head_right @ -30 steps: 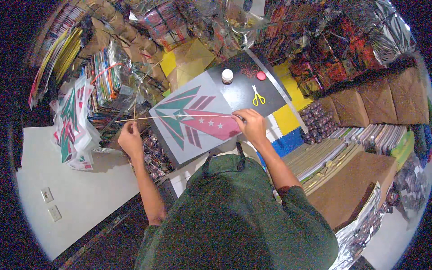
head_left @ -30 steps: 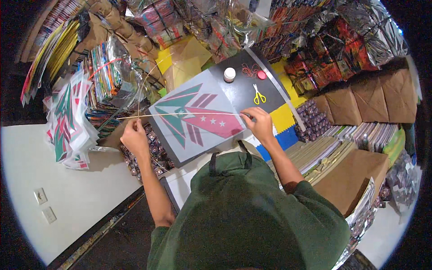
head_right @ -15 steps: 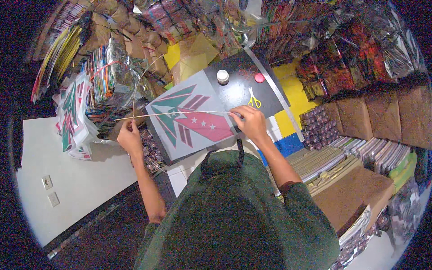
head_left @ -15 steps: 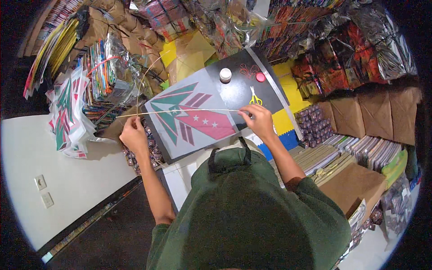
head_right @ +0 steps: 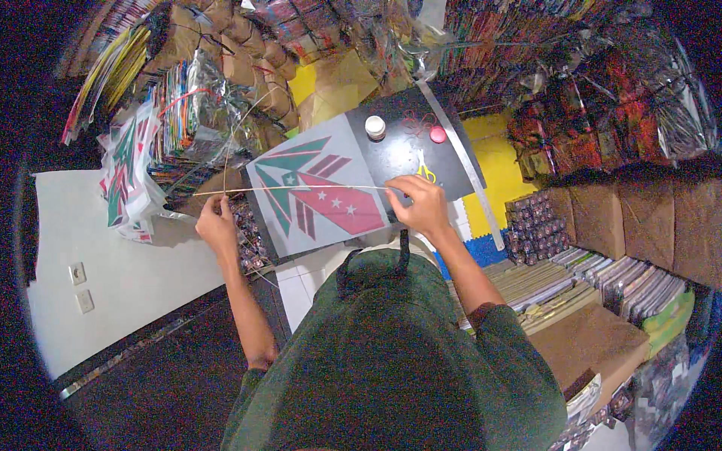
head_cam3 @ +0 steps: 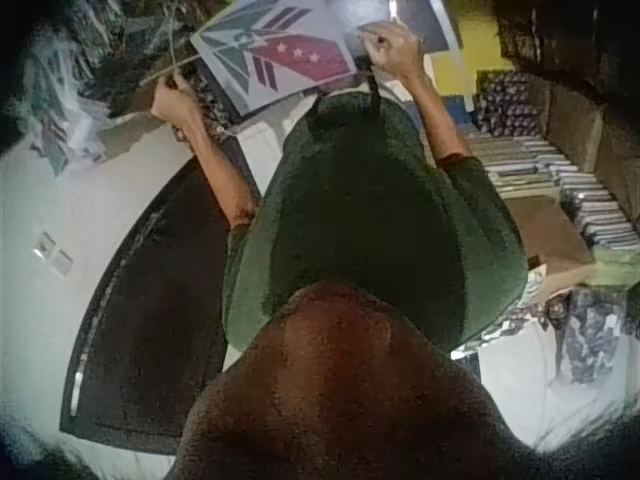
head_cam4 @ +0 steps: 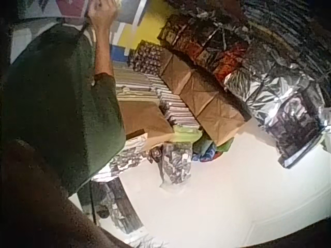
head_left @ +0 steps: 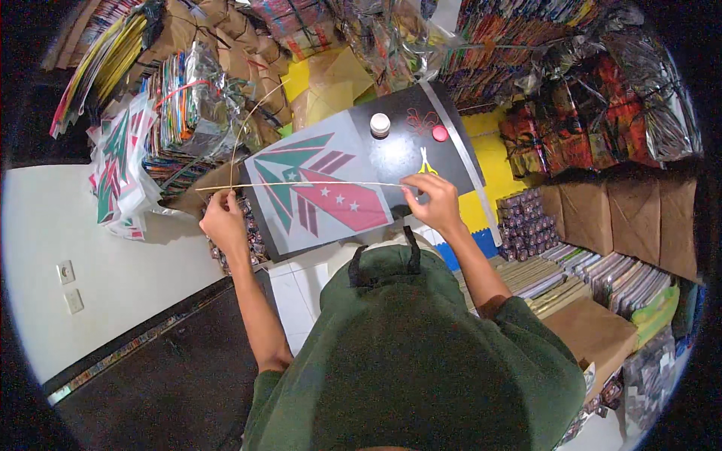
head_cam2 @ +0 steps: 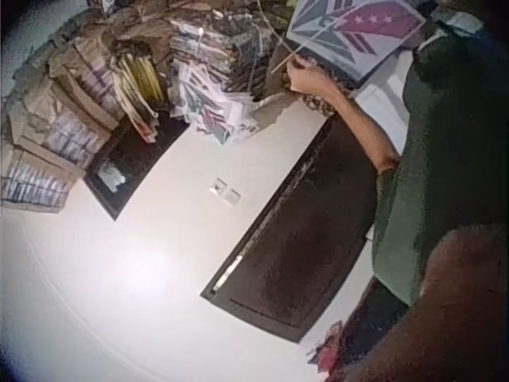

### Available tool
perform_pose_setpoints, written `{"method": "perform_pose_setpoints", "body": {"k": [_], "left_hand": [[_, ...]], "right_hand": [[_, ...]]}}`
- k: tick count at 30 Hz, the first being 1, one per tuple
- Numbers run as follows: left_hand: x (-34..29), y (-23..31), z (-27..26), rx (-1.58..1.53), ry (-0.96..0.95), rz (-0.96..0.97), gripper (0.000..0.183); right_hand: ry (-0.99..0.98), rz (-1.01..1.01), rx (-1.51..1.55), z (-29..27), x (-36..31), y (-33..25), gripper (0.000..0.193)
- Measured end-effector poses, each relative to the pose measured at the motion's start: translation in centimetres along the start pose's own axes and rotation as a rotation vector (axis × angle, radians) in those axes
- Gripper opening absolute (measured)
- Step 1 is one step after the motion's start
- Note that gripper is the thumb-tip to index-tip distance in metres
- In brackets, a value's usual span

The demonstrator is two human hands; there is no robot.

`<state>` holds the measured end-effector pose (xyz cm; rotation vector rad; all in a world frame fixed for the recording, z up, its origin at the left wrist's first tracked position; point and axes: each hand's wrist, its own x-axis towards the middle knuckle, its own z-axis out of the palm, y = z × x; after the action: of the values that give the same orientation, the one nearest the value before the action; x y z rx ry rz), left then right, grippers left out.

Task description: The person assembles a kite by applying glue to a white plastic rod and attaching it to the center of a patterned kite sheet. They press the rod into place and then use yellow scissors to trim the excess length of the rod from the bottom edge of the kite.

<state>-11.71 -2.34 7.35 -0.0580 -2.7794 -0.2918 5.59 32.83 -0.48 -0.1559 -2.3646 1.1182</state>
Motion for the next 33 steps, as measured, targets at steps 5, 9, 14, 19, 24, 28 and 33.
{"method": "perform_pose_setpoints", "body": {"k": [5, 9, 14, 19, 24, 28, 33], "left_hand": [[-0.5, -0.7, 0.6, -0.029, 0.037, 0.035, 0.018], [-0.8, 0.0, 0.7, -0.046, 0.021, 0.021, 0.019], [-0.8, 0.8, 0.2, -0.014, 0.042, 0.044, 0.019], [-0.6, 1.8, 0.0, 0.001, 0.076, 0.052, 0.017], [-0.6, 0.7, 0.5, -0.076, 0.109, 0.05, 0.015], [-0.7, 0.0, 0.7, -0.131, 0.061, -0.039, 0.013], [-0.6, -0.1, 1.2, -0.1, 0.016, -0.049, 0.014]], "right_hand": [[-0.022, 0.065, 0.026, -0.4, -0.1, 0.5, 0.011], [-0.006, 0.098, 0.039, -0.6, -0.3, 1.0, 0.01], [-0.052, 0.106, 0.095, -1.0, -0.1, 1.4, 0.011], [-0.06, 0.068, 0.087, -1.3, 0.0, 1.7, 0.009], [-0.061, 0.121, 0.079, -0.9, 0.1, 1.8, 0.009], [-0.086, 0.16, 0.047, 0.0, -0.2, 2.3, 0.009], [-0.175, 0.249, -0.038, 1.8, -0.8, 2.8, 0.012]]}}
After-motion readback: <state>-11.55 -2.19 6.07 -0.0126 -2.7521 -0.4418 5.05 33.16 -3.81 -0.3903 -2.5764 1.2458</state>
